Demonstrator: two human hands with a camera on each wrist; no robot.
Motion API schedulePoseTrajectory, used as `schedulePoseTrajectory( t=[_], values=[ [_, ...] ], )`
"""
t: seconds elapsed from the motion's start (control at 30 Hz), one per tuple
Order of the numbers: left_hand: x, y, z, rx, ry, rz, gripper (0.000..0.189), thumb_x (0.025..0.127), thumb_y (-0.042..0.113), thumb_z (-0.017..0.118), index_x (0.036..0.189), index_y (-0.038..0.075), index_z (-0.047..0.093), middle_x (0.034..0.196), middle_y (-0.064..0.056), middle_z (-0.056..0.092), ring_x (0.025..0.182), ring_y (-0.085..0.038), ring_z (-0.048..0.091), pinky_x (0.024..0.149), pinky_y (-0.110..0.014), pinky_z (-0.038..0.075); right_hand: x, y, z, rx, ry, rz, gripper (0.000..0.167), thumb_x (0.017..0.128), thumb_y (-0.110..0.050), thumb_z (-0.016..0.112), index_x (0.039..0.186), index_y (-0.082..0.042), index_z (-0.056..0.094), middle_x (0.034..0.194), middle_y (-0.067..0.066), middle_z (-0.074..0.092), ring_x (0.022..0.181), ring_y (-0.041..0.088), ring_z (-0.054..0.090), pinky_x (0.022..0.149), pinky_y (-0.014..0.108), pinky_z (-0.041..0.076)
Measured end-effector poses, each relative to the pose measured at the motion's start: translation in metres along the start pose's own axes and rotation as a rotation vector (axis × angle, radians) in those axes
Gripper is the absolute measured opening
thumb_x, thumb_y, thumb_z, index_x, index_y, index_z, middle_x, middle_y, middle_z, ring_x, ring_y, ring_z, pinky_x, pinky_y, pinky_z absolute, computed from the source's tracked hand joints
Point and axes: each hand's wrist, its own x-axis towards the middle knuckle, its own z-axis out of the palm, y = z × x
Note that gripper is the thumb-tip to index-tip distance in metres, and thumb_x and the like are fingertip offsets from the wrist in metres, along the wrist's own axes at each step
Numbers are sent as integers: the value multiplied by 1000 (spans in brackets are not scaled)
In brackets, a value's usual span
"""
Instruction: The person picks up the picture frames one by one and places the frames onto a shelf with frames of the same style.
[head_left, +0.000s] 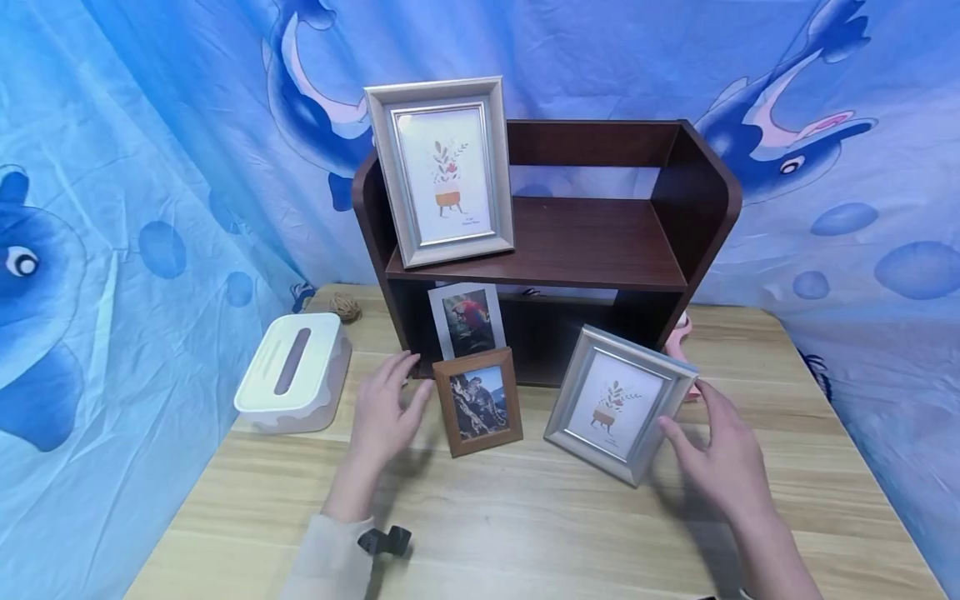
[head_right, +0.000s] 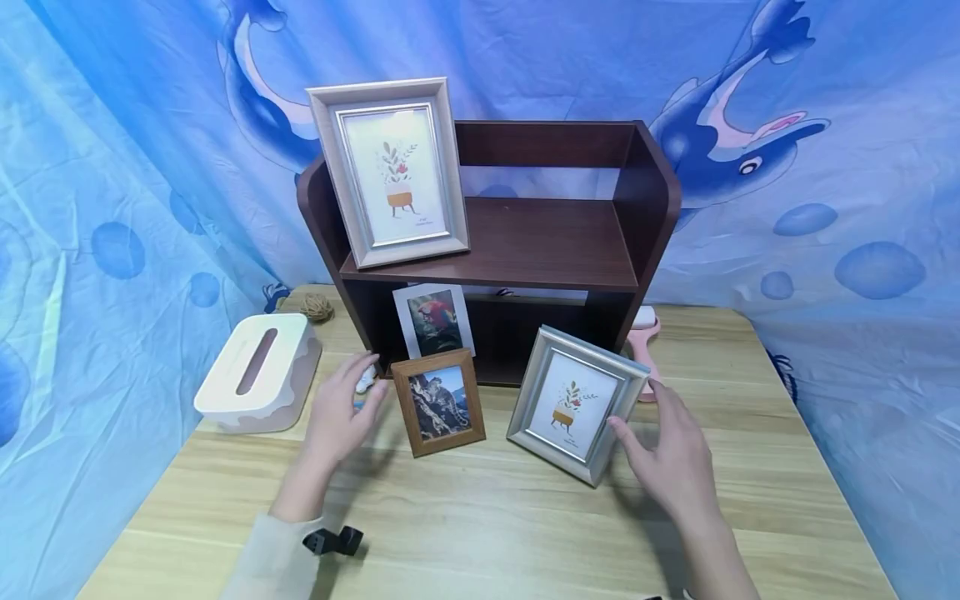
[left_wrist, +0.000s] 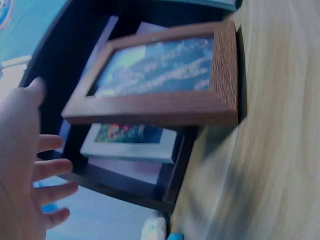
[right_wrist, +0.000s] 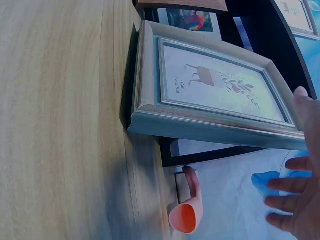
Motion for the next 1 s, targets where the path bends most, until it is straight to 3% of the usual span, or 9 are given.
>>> schedulePoseTrajectory(
  t=[0.07, 0.17, 0.27, 0.33, 0.4, 0.53, 0.77, 1.0],
  values=[
    [5, -5, 3, -95, 95, -18, 48, 97, 31, 66, 135, 3, 60, 136, -20, 60, 122, -41, 57, 103, -58, 45, 1, 0, 1, 66, 28, -2, 69, 93, -36, 74, 146, -1, 47, 131, 27, 61, 125, 51, 51, 98, 71, 40],
    [10, -13, 8, -190, 211, -73, 44, 94, 23, 71, 132, 1, 62, 127, -21, 64, 114, -40, 61, 98, -55, 48, 1, 1, 4, 124, 60, -20, 60, 91, -28, 78, 141, -4, 54, 124, 22, 67, 118, 46, 60, 96, 62, 46],
    [14, -18, 12, -248, 289, -122, 45, 93, 18, 72, 131, -2, 62, 125, -22, 65, 115, -39, 60, 99, -55, 47, 0, 2, 6, 167, 84, -17, 56, 90, -22, 79, 139, -6, 58, 121, 18, 70, 111, 39, 65, 95, 31, 51],
    [18, -21, 14, -286, 320, -140, 43, 93, 16, 71, 130, -3, 61, 125, -23, 65, 117, -38, 59, 102, -53, 46, -1, 3, 8, 202, 98, 1, 53, 90, -18, 78, 138, -5, 59, 119, 17, 71, 107, 28, 67, 90, 12, 47],
    [23, -22, 15, -328, 333, -156, 43, 95, 16, 70, 132, -4, 60, 126, -22, 65, 118, -37, 60, 103, -51, 47, -1, 4, 10, 257, 110, 11, 50, 92, -13, 76, 137, -1, 58, 118, 19, 71, 104, 13, 67, 89, 1, 41],
    [35, -24, 17, -389, 341, -195, 47, 98, 18, 67, 137, -4, 54, 130, -21, 64, 121, -36, 60, 105, -50, 48, 0, 8, 15, 396, 102, 7, 45, 92, -1, 71, 134, 9, 56, 113, 28, 69, 97, -11, 60, 89, 4, 46],
    [54, -25, 21, -428, 331, -213, 48, 99, 20, 66, 139, -5, 54, 131, -24, 63, 120, -37, 62, 101, -48, 53, -4, 18, 23, 467, 33, 67, 45, 97, -3, 67, 136, 12, 53, 111, 19, 69, 94, -10, 61, 83, 6, 50],
    [70, -18, 19, -491, 347, -223, 35, 100, 17, 65, 127, -5, 63, 122, -25, 67, 114, -37, 66, 94, -42, 58, -6, 23, 29, 457, -33, 107, 43, 98, -8, 68, 134, 12, 56, 111, 32, 68, 90, -10, 61, 78, 6, 52]
  ],
)
